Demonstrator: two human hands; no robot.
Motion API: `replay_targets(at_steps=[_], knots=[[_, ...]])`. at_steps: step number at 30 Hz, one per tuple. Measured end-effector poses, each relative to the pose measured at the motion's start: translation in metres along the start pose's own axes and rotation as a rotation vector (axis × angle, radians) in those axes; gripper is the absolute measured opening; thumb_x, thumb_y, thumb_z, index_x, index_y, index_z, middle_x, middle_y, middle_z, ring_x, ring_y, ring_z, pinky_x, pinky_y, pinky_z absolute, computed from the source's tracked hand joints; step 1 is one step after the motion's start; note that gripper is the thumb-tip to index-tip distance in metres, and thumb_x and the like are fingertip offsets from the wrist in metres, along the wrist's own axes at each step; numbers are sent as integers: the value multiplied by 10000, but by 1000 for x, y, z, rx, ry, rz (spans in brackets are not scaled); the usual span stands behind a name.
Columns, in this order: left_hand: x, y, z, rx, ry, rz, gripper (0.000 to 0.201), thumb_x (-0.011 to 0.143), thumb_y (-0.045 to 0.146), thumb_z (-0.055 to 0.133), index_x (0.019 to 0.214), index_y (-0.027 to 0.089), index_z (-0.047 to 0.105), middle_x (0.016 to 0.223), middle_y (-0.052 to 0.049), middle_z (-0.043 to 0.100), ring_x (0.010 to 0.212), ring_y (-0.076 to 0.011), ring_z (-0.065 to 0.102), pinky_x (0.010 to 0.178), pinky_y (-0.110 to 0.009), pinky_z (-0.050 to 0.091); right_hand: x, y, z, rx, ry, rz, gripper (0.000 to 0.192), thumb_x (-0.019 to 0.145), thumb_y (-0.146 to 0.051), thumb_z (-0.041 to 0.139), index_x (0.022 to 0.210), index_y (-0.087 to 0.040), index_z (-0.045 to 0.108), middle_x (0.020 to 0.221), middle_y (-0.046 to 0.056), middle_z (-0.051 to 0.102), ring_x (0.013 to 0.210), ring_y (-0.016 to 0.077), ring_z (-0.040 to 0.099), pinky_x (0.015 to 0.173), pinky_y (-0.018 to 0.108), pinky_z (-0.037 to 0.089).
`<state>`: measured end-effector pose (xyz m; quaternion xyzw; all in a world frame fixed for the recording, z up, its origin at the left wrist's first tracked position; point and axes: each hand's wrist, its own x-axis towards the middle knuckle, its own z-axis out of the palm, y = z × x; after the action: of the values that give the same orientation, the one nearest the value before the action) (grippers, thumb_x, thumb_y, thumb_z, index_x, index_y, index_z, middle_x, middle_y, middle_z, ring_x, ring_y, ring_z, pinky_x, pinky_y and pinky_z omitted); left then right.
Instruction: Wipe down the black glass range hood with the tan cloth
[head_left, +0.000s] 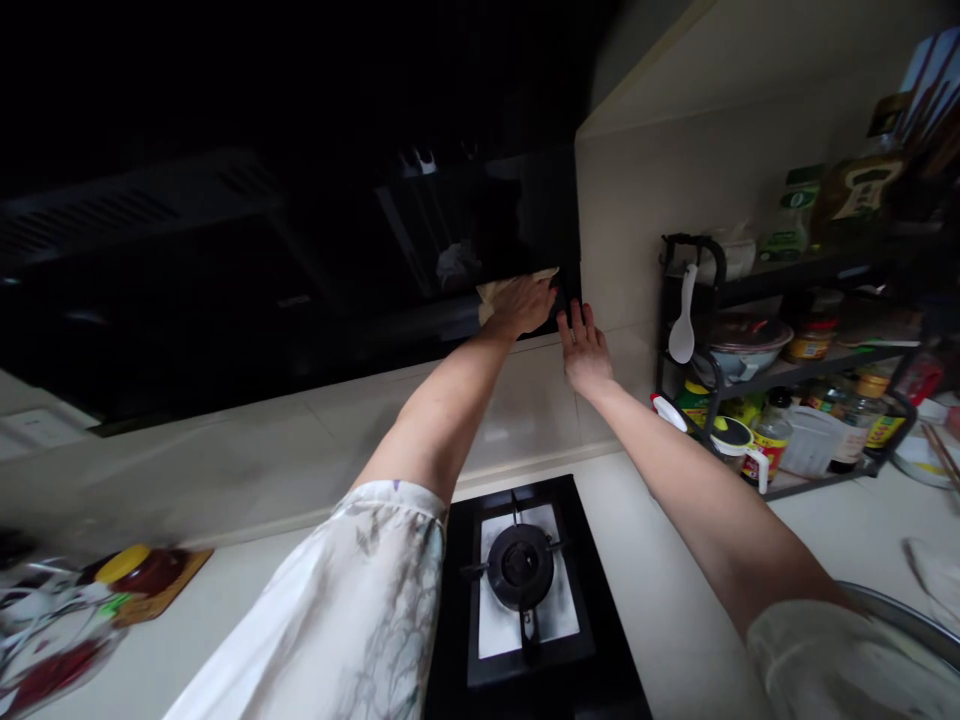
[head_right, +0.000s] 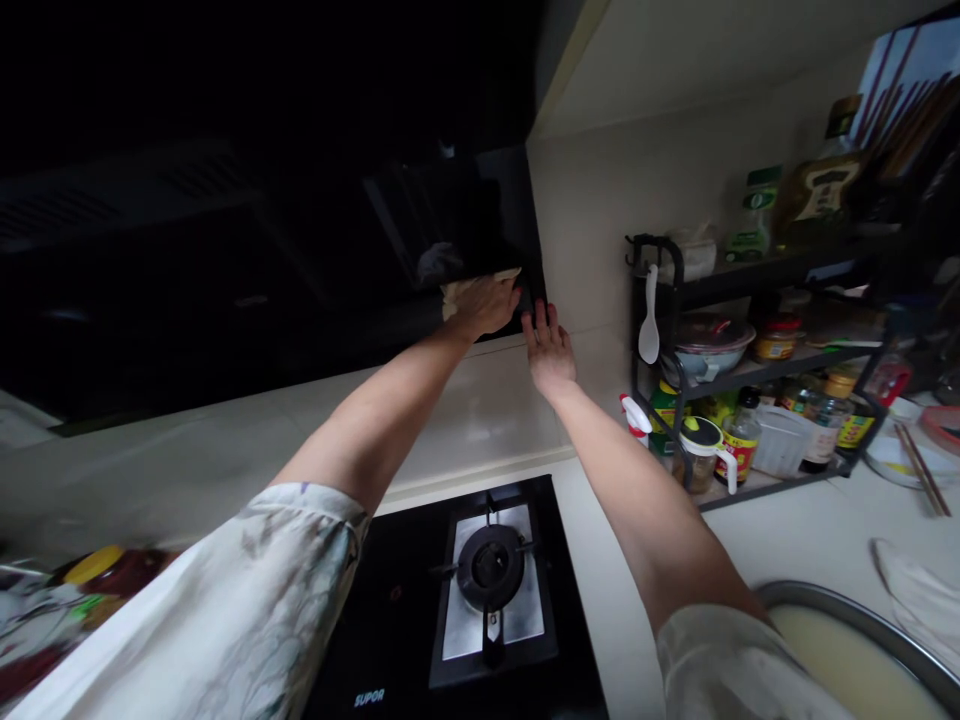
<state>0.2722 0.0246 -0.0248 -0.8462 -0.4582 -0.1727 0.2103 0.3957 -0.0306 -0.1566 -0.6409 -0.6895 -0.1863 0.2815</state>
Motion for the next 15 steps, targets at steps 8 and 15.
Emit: replay_targets(at_steps=[8,15], knots=[[-10,11,-5,53,-1,-14,577,1193,366,269,1559,87,617,1510,-197,679,1460,-289,608,1298,-394,404,-2,5,-5,-86,-11,-5,797,1028,-40,430,1805,-174,315,1839,140,41,1752,330,147,1361,510,399],[-52,-50,1,54,-29,-165,556,1191,456,319,1538,162,640,1649,-165,538,1568,-296,495,1291,-395,438,-3,6,-6,-111,1,-8,821,1008,-29,432,1808,-167,306,1837,161,50,1747,324,174,1350,502,407]])
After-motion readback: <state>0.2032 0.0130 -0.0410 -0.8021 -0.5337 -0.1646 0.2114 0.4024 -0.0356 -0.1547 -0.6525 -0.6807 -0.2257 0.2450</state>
